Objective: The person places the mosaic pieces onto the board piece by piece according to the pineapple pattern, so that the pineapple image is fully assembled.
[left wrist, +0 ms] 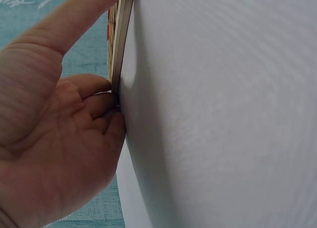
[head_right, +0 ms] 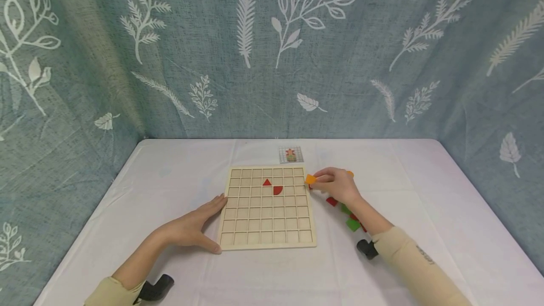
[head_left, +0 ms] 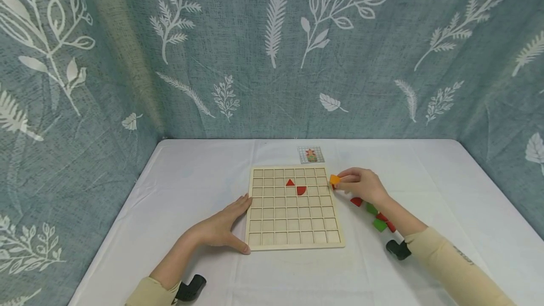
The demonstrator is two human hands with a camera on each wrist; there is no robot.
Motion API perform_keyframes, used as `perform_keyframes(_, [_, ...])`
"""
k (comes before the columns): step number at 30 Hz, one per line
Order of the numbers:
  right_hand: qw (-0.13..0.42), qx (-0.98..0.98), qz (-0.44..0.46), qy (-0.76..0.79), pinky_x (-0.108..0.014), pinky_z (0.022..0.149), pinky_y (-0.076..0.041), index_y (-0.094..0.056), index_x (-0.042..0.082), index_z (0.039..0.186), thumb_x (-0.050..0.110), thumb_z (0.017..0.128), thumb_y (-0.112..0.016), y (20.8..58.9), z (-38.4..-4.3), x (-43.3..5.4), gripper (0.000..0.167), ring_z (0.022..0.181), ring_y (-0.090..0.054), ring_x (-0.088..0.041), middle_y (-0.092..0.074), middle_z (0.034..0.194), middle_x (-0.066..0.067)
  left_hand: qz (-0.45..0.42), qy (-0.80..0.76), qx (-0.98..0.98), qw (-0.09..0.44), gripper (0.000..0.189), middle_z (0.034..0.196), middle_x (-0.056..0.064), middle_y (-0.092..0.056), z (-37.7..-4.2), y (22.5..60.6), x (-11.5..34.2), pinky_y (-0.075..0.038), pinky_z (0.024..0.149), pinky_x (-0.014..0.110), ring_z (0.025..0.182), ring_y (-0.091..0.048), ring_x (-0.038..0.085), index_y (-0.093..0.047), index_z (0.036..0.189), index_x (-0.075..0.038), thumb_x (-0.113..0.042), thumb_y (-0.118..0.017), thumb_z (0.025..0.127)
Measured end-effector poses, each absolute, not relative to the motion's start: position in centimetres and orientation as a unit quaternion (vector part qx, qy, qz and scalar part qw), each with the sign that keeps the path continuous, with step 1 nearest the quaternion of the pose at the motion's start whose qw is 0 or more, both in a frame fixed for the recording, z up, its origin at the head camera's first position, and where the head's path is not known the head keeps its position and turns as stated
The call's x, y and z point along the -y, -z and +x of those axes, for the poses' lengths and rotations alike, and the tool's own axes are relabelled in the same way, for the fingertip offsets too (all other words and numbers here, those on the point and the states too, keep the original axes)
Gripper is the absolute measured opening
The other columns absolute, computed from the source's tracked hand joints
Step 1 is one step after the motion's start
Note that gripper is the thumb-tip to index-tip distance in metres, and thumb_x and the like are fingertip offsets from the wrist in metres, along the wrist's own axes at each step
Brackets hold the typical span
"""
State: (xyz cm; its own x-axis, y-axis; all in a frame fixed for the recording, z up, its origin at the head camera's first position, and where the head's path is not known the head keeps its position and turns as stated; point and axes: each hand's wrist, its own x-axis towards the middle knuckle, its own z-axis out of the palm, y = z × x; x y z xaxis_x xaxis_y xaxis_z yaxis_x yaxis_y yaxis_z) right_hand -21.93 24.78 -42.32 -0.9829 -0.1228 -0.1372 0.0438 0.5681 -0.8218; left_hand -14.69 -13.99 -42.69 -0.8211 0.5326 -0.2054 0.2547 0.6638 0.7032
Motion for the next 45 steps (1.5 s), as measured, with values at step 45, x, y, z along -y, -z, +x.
perform_keyframes(45, [0.078,-0.901,-0.174,0.391,-0.025,0.066,-0.046,-0.071,0.007,0.094,0.015,0.08,-0.081,42.9,-22.5,-14.8,0.019,0.066,-0.054,-0.01,-0.062,0.073,0.005,0.22,-0.35,-0.888,0.202,0.122,0.161,0.019,-0.008,-14.7,43.0,14.0,-0.011,0.116,0.058,0.148,-0.005,0.036,-0.018,0.153,0.003,-0.035,-0.09,0.063])
